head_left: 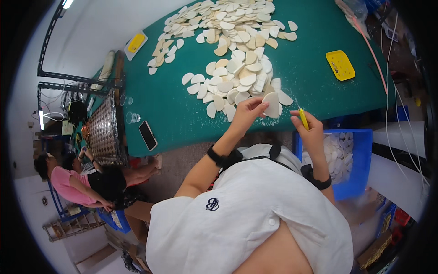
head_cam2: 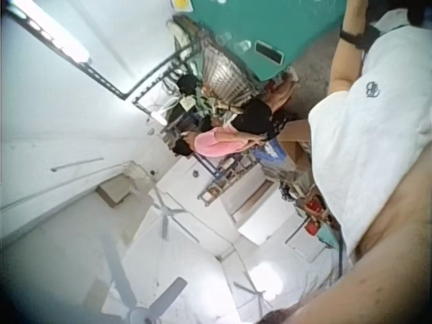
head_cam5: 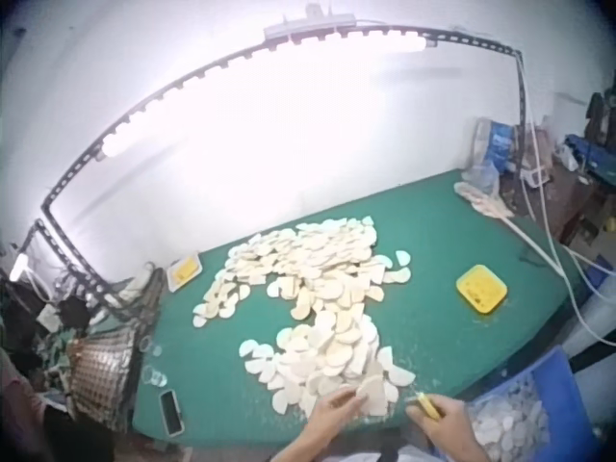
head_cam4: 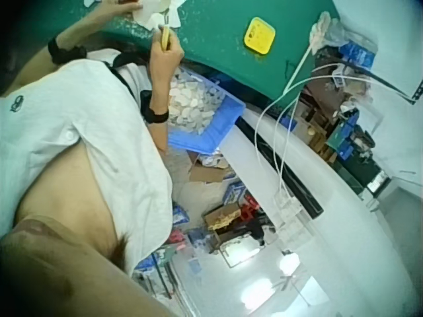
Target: Cleaning and scraping the edges of white semi-circular parts using a small handheld tool.
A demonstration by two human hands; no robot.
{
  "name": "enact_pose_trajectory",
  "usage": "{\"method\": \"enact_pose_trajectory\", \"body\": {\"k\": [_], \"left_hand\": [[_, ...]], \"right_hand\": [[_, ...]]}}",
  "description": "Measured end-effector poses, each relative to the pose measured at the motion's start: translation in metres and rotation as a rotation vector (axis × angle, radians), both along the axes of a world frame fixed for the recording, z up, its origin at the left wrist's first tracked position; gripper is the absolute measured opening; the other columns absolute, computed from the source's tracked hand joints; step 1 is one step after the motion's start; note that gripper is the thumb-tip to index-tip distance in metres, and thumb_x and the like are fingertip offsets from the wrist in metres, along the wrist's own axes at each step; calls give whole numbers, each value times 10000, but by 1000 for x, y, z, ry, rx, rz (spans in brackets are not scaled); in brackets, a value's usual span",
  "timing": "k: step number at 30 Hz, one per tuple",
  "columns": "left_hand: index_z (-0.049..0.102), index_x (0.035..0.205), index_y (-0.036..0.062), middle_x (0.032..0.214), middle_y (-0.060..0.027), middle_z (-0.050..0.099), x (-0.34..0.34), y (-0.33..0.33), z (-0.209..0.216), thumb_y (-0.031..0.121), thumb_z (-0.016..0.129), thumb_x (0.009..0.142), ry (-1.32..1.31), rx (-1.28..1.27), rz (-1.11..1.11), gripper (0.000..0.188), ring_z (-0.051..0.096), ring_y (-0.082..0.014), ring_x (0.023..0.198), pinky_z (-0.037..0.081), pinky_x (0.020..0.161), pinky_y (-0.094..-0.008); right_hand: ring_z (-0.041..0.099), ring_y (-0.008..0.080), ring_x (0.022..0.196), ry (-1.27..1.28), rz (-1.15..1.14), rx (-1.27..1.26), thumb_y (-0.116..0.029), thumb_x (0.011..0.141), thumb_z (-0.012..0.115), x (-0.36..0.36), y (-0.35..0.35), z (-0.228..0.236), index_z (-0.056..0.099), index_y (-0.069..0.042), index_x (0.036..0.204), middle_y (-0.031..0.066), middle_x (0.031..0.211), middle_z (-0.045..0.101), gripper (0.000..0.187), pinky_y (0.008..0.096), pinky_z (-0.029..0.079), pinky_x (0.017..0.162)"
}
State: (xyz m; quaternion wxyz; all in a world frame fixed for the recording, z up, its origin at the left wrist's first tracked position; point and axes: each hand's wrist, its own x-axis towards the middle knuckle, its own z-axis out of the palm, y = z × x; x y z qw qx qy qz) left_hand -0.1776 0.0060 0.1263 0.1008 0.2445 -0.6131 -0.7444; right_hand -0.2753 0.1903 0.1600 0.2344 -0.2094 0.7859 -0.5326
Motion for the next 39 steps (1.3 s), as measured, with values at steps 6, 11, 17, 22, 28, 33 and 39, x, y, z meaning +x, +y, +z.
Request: {"method": "enact_pose_trajectory", "body": {"k": [6, 11, 17, 22, 28, 33, 39], "left_hand": [[606, 1078, -20, 954, -81, 660, 39, -18, 67, 127, 672, 856, 156, 39, -17, 275, 627, -107, 833, 509, 697, -229], [597, 1081, 1, 1002, -75, 647, 71, -37, 78, 121, 708, 816, 238, -197, 28, 311, 626, -142, 893, 510, 776, -257], [562, 1184, 70, 1141, -109, 580, 88, -57, 78, 115, 767, 693, 315, -1049, -13, 533, 519, -290, 1113, 439, 923, -352], [530, 1217, 58, 1138, -127, 542, 112, -73, 61, 225, 724, 769, 284, -1025, -177, 516, 516, -265, 1049, 445, 853, -341], [456, 1157, 43, 1045, -40, 455, 135, -72, 69, 300, 447, 901, 234, -9, -126, 363, 407, -130, 954, 325, 865, -255], [452, 1121, 55, 1044, -65, 436, 142, -76, 66, 316, 406, 884, 302, -194, -65, 355, 392, -172, 975, 302, 890, -281], [471, 1059, 67, 985, -89, 447, 143, -76, 62, 314, 491, 924, 359, -444, 5, 282, 409, -222, 965, 311, 893, -310]], "right_hand": [[464, 45, 644, -62, 169, -111, -169, 847, 681, 29, -46, 28, 657, 9, 981, -13, 735, 591, 224, 201, 383, 576], [468, 33, 629, -129, 182, -293, -193, 858, 673, 52, -74, 29, 652, 2, 924, -21, 675, 561, 207, 189, 361, 547], [456, 38, 568, -25, 251, -208, -200, 894, 626, 69, -96, 34, 621, -5, 831, -24, 670, 541, 205, 198, 347, 507], [458, 30, 583, -204, 217, -295, -180, 913, 597, 93, -114, 45, 614, -2, 934, -14, 669, 530, 179, 190, 342, 505], [505, 75, 571, 212, 206, -227, -153, 918, 582, 118, -111, 51, 604, -14, 1109, 21, 704, 585, 237, 217, 389, 510], [546, 225, 535, 681, 252, -154, -128, 836, 659, 136, -116, 61, 648, -60, 1095, 106, 705, 589, 268, 295, 421, 492], [520, 217, 502, 773, 284, -51, -136, 815, 672, 144, -113, 74, 655, -72, 1099, 75, 635, 532, 292, 307, 395, 464]]}}
